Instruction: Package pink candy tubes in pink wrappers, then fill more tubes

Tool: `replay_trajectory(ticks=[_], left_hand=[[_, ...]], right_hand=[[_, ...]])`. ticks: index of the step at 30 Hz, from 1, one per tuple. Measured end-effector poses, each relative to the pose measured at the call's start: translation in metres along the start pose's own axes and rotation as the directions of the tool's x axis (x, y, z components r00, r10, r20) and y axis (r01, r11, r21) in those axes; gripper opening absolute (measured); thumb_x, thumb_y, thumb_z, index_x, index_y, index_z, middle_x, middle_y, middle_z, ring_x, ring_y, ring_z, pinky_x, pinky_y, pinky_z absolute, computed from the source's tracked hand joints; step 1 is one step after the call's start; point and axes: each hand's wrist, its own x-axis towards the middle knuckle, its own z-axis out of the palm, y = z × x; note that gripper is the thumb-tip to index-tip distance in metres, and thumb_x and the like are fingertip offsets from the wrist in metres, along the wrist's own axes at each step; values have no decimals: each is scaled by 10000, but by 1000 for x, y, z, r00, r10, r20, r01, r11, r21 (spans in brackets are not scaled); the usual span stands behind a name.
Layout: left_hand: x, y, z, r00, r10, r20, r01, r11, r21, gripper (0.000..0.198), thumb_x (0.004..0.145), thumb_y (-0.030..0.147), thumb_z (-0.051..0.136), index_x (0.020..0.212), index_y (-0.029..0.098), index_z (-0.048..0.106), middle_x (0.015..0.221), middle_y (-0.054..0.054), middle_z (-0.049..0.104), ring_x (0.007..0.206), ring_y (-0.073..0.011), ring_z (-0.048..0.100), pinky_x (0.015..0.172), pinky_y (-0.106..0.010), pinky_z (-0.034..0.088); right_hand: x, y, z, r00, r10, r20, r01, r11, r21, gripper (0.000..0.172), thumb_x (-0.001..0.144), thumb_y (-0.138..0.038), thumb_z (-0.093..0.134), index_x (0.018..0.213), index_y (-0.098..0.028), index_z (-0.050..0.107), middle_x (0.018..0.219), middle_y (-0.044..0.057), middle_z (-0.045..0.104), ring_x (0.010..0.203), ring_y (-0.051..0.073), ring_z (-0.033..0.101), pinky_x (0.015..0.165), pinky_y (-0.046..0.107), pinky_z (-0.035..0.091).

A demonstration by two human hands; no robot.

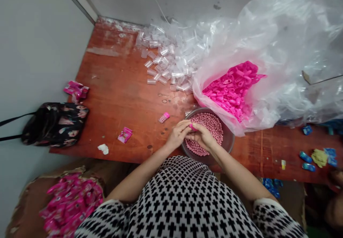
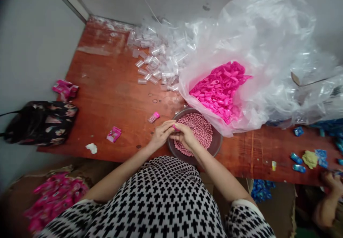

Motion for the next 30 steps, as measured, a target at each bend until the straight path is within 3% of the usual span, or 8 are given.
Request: replay_trajectory(ticks=[3,7,11,13,16,21,26,30], left_hand=[[15,-24,-38,989,-97,-113,91,994,-55,286,796,392,604,1000,217,702,1083,-64,685,1042,-217,601,991,-402,417],[39,-65,-84,930,-206,-304,200,978,-51,375,659,503,698,856,186,722,945,-67,709,974,-224,612,976,-391,408],[50,-98,-101,901,-349,-259,334,937,-99,479,633,603,663,801,156,708,759,-61,695,740,-193,625,777,-351,489],[49,-107,-102,902,-367,-228,357,930,-84,497,668,607,633,848,149,702,788,-72,700,725,-188,628,727,-333,493],[44,-111,-105,915,-299,-271,337,935,109,430,763,549,568,883,156,696,899,-94,704,836,-206,637,793,-343,485],[52,-115,-104,959,-108,-264,245,783,572,344,894,351,412,1044,158,655,1038,-113,664,999,-225,585,925,-383,437],[85,-122,-67,999,-31,37,-7,670,742,417,874,271,457,1269,151,514,1313,-126,516,1270,-266,391,1080,-424,295],[103,-123,-37,998,-48,42,-1,647,762,446,888,218,410,1322,118,440,1322,-158,486,1249,-272,402,1066,-427,300]], right_hand=[[31,-11,18,998,3,67,13,971,-237,363,698,-485,684,961,-239,636,947,18,661,855,157,608,722,293,530],[69,-16,21,980,-197,41,186,809,-558,432,705,-448,693,1062,-224,598,1059,41,640,968,171,595,825,313,495],[92,-3,13,973,-198,119,218,623,-751,254,790,-380,607,944,-181,645,888,30,676,818,157,617,807,320,481],[96,2,13,975,-176,138,213,533,-819,205,801,-328,593,924,-176,654,850,26,686,780,158,622,786,316,477],[96,-2,13,968,-205,144,221,427,-877,204,808,-301,587,968,-189,648,925,36,700,839,168,634,809,317,466],[74,-30,-12,955,-272,119,230,427,-875,233,815,-335,572,983,-187,636,968,44,693,884,181,636,836,329,466],[32,-38,-64,940,-338,-40,139,491,-860,259,847,-406,505,887,-186,636,757,18,667,685,157,612,678,291,484],[4,-23,-99,913,-372,-166,-41,321,-946,248,829,-391,511,804,-185,646,714,24,660,648,161,588,651,278,441]])
